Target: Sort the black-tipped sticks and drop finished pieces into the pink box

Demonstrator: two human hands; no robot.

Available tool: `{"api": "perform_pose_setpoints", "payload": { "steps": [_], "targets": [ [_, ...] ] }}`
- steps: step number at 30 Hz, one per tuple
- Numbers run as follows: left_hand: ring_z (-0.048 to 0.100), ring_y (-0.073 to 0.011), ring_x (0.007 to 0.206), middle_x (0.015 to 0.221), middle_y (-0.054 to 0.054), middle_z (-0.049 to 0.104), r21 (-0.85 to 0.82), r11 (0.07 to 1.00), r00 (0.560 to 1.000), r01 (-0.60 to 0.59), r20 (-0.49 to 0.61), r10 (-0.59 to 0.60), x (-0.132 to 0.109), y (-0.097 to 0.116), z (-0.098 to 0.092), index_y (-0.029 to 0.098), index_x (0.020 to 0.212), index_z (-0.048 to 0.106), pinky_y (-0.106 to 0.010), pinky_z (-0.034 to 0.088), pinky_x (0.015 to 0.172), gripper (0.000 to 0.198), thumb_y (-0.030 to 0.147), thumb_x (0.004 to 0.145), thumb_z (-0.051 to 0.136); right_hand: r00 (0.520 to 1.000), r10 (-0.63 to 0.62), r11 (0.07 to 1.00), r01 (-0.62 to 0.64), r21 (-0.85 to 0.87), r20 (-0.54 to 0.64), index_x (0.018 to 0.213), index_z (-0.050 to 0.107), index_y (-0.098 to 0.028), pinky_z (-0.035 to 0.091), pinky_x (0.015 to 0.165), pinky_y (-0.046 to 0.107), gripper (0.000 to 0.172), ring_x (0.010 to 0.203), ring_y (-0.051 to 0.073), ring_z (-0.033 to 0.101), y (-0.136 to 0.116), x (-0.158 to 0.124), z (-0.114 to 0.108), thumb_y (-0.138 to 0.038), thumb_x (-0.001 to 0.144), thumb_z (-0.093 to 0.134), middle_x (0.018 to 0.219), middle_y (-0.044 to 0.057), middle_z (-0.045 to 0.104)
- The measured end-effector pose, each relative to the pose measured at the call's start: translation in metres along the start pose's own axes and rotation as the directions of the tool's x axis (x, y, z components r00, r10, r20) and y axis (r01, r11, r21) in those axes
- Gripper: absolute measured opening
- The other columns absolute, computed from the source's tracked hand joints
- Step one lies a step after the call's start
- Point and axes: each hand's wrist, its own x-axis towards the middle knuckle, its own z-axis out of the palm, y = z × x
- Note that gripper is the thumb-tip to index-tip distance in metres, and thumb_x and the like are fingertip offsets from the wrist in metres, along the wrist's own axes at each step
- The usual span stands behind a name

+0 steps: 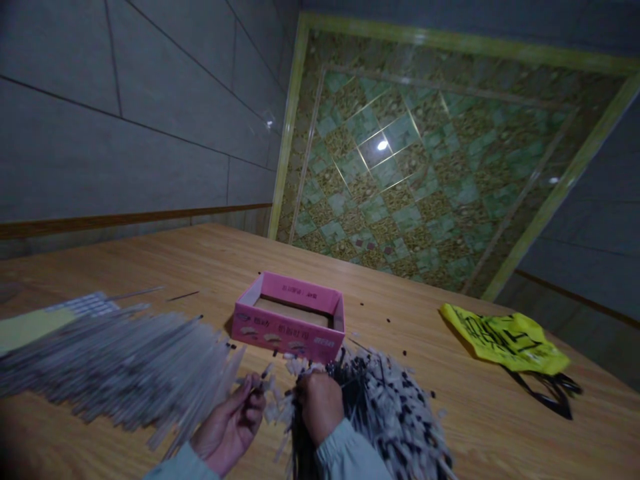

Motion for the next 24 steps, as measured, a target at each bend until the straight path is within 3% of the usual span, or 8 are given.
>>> {"api": "perform_pose_setpoints", "payload": {
  "steps": [7,12,15,16,18,20,22,24],
  "targets": [
    [0.055,-0.0068,0.051,0.067,-0.004,0.06,0.024,1.0,1.0,-0.015,-0.004,0.015,-0.001,-0.002,0.002,0.009,0.074,0.064,-0.014,0.042,0.039,0.011,0.003,0.076,0.055,1.0,0.006,1.0,-0.006,-0.018,0.023,0.075,0.072,-0.022,0.038,0.064,0.025,0.019,0.08,0.022,0.063,0.0,0.0,-0.001,-0.012,0.068,0.058,0.08,0.007,0.069],
    [0.054,-0.0067,0.05,0.067,-0.003,0.061,0.062,0.997,0.998,-0.054,-0.023,0.056,-0.002,-0.002,0.002,0.01,0.075,0.063,-0.014,0.041,0.039,0.009,0.002,0.074,0.058,1.0,-0.009,0.998,0.01,0.059,-0.025,0.067,0.068,-0.018,0.039,0.063,0.026,0.011,0.076,0.021,0.062,0.001,-0.005,-0.018,-0.015,0.068,0.057,0.077,0.006,0.067],
    [0.054,-0.0065,0.051,0.065,-0.002,0.061,0.141,0.981,0.99,-0.132,-0.026,0.137,-0.004,-0.003,0.004,0.01,0.075,0.063,-0.015,0.042,0.041,0.009,0.003,0.07,0.063,0.994,0.034,0.946,0.002,0.324,-0.103,0.071,0.064,-0.017,0.043,0.064,0.025,0.01,0.073,0.018,0.062,0.0,-0.015,-0.025,-0.018,0.074,0.054,0.075,0.004,0.066],
    [0.055,-0.0066,0.051,0.065,-0.002,0.061,0.177,0.971,0.986,-0.16,-0.021,0.167,-0.004,-0.004,0.005,0.01,0.075,0.063,-0.015,0.042,0.041,0.009,0.004,0.069,0.065,0.989,0.08,0.863,-0.008,0.505,-0.122,0.073,0.063,-0.016,0.044,0.063,0.025,0.009,0.07,0.018,0.061,-0.002,-0.019,-0.024,-0.022,0.075,0.056,0.072,0.004,0.066],
    [0.055,-0.0069,0.052,0.064,-0.001,0.061,0.252,0.946,0.978,-0.203,0.0,0.21,-0.004,-0.005,0.006,0.01,0.074,0.063,-0.015,0.042,0.043,0.012,0.007,0.065,0.071,0.977,0.189,0.538,-0.017,0.843,-0.102,0.073,0.061,-0.015,0.045,0.058,0.026,0.015,0.064,0.018,0.06,-0.007,-0.029,-0.016,-0.03,0.071,0.063,0.068,0.004,0.065],
    [0.055,-0.0075,0.053,0.062,-0.001,0.06,0.325,0.917,0.972,-0.231,0.026,0.235,-0.004,-0.007,0.006,0.01,0.073,0.063,-0.015,0.042,0.043,0.018,0.013,0.06,0.076,0.966,0.255,0.217,-0.007,0.976,-0.05,0.073,0.061,-0.014,0.044,0.051,0.025,0.025,0.057,0.016,0.058,-0.013,-0.038,-0.003,-0.035,0.064,0.071,0.065,0.003,0.064],
    [0.055,-0.0078,0.053,0.061,-0.001,0.061,0.392,0.886,0.967,-0.247,0.049,0.248,-0.003,-0.008,0.005,0.01,0.074,0.063,-0.016,0.042,0.044,0.024,0.018,0.056,0.079,0.953,0.302,0.044,0.013,0.999,-0.025,0.074,0.061,-0.015,0.042,0.047,0.022,0.028,0.053,0.014,0.055,-0.019,-0.045,0.007,-0.035,0.06,0.074,0.064,0.002,0.062],
    [0.054,-0.0077,0.052,0.061,-0.001,0.061,0.447,0.855,0.963,-0.263,0.062,0.264,-0.001,-0.009,0.003,0.01,0.075,0.063,-0.017,0.042,0.045,0.028,0.023,0.055,0.079,0.934,0.354,-0.006,0.042,0.999,-0.037,0.075,0.061,-0.015,0.041,0.045,0.021,0.028,0.052,0.012,0.054,-0.024,-0.049,0.01,-0.034,0.06,0.076,0.063,0.001,0.061]
  ]
}}
